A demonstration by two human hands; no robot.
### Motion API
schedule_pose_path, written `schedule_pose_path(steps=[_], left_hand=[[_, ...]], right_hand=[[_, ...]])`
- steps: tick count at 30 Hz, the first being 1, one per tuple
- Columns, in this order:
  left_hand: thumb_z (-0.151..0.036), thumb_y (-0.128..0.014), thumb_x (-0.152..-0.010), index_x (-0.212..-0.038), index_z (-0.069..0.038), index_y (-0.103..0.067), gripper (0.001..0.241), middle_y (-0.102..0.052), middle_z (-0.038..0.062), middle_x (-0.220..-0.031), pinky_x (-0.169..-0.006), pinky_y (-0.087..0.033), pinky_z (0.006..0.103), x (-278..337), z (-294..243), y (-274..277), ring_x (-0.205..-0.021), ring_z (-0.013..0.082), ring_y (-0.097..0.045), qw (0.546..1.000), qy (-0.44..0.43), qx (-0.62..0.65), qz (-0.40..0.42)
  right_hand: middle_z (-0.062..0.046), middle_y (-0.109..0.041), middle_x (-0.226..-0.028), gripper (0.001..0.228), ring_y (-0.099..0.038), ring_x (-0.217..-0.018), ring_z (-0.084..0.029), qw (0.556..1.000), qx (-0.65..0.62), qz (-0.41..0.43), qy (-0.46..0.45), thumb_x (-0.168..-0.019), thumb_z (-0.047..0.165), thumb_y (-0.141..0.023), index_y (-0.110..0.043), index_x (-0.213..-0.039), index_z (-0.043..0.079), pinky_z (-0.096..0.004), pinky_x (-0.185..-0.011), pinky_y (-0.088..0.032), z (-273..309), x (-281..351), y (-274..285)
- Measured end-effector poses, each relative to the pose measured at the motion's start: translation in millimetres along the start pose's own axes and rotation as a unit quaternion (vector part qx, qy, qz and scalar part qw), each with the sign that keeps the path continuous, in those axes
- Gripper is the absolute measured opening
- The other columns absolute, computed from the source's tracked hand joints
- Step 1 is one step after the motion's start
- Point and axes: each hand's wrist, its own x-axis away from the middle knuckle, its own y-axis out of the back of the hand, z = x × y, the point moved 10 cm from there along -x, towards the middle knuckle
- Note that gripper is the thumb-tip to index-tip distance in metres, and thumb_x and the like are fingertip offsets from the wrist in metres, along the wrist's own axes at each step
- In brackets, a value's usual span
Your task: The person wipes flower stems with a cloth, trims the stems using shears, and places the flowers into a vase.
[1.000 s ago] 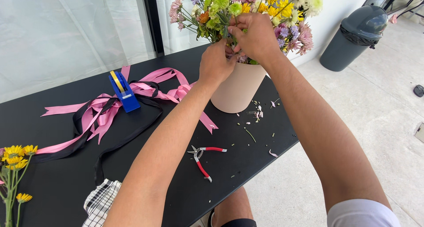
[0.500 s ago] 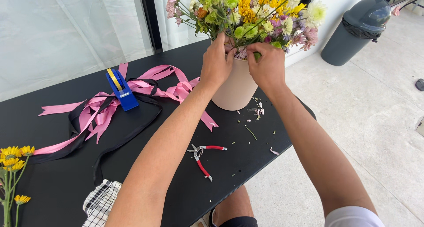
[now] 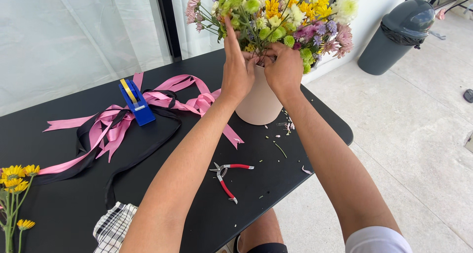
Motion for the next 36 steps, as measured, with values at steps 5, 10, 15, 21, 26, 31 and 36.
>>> schedule_pose_path(steps=[5,10,15,21,26,31,36], left_hand=[[0.015,-0.06,-0.099,-0.164,-0.022,0.01,0.102,-0.035,0.017,-0.149,-0.081,-0.062,0.0319,7.9,-17.8,9.1,-0.083,0.0155,-0.068,0.996,-0.051,0.056,-0.049],[0.019,-0.048,-0.098,-0.164,-0.025,-0.008,0.088,-0.03,0.014,-0.157,-0.105,-0.058,0.0349,1.7,-24.8,9.5,-0.123,0.0244,-0.056,0.989,-0.048,0.137,-0.036],[0.01,-0.056,-0.1,-0.16,-0.024,-0.021,0.078,-0.06,0.006,-0.106,-0.086,-0.057,0.0296,-8.2,0.4,20.9,-0.085,0.0161,-0.065,0.988,0.019,0.119,-0.091],[0.001,-0.057,-0.098,-0.153,-0.013,-0.034,0.062,-0.063,0.0,-0.099,-0.079,-0.056,0.0354,-11.6,25.2,19.7,-0.084,0.0161,-0.069,0.991,0.106,0.023,-0.077],[-0.001,-0.059,-0.096,-0.154,-0.015,-0.035,0.065,-0.066,-0.002,-0.098,-0.077,-0.056,0.0346,-6.7,31.9,23.3,-0.082,0.0131,-0.072,0.983,0.15,0.04,-0.1],[0.003,-0.059,-0.098,-0.157,-0.014,-0.028,0.069,-0.062,0.0,-0.099,-0.082,-0.055,0.0333,-3.4,33.9,21.6,-0.083,0.0141,-0.068,0.984,0.128,0.067,-0.104],[0.003,-0.057,-0.1,-0.159,-0.009,-0.024,0.069,-0.058,0.002,-0.102,-0.089,-0.054,0.0362,-6.2,38.9,16.5,-0.095,0.021,-0.065,0.985,0.115,0.075,-0.102]], right_hand=[[-0.001,-0.081,-0.09,0.013,-0.074,-0.076,-0.03,0.998,0.032,-0.046,-0.008,-0.087,0.016,-0.072,-0.083,-0.094,0.012,-0.048,-0.061,-0.058,-9.2,-3.2,3.8],[-0.014,-0.072,-0.073,0.015,-0.069,-0.067,-0.043,0.996,0.072,-0.057,-0.017,-0.081,0.026,-0.076,-0.073,-0.083,0.011,-0.053,-0.051,-0.049,-13.9,-3.5,5.9],[-0.007,-0.082,-0.096,0.026,-0.078,-0.08,-0.026,0.998,-0.007,-0.066,-0.015,-0.092,0.025,-0.071,-0.082,-0.11,0.009,-0.042,-0.067,-0.059,-4.7,-5.9,11.2],[-0.009,-0.082,-0.087,0.023,-0.079,-0.071,-0.016,0.989,-0.091,-0.117,0.027,-0.09,0.023,-0.078,-0.082,-0.104,0.004,-0.029,-0.072,-0.063,9.8,-4.6,27.7],[-0.005,-0.082,-0.082,0.017,-0.077,-0.059,-0.01,0.977,-0.177,-0.103,-0.066,-0.089,0.018,-0.08,-0.081,-0.099,0.005,-0.022,-0.058,-0.068,-5.1,-8.4,30.1],[-0.005,-0.08,-0.083,0.011,-0.074,-0.071,-0.027,0.998,0.042,-0.022,-0.039,-0.092,0.018,-0.072,-0.082,-0.092,0.013,-0.045,-0.074,-0.059,-13.0,-23.2,16.7],[-0.014,-0.076,-0.085,0.015,-0.07,-0.079,-0.039,0.993,0.092,0.005,-0.078,-0.097,0.011,-0.062,-0.075,-0.091,0.007,-0.056,-0.079,-0.052,-20.2,-30.9,15.9]])
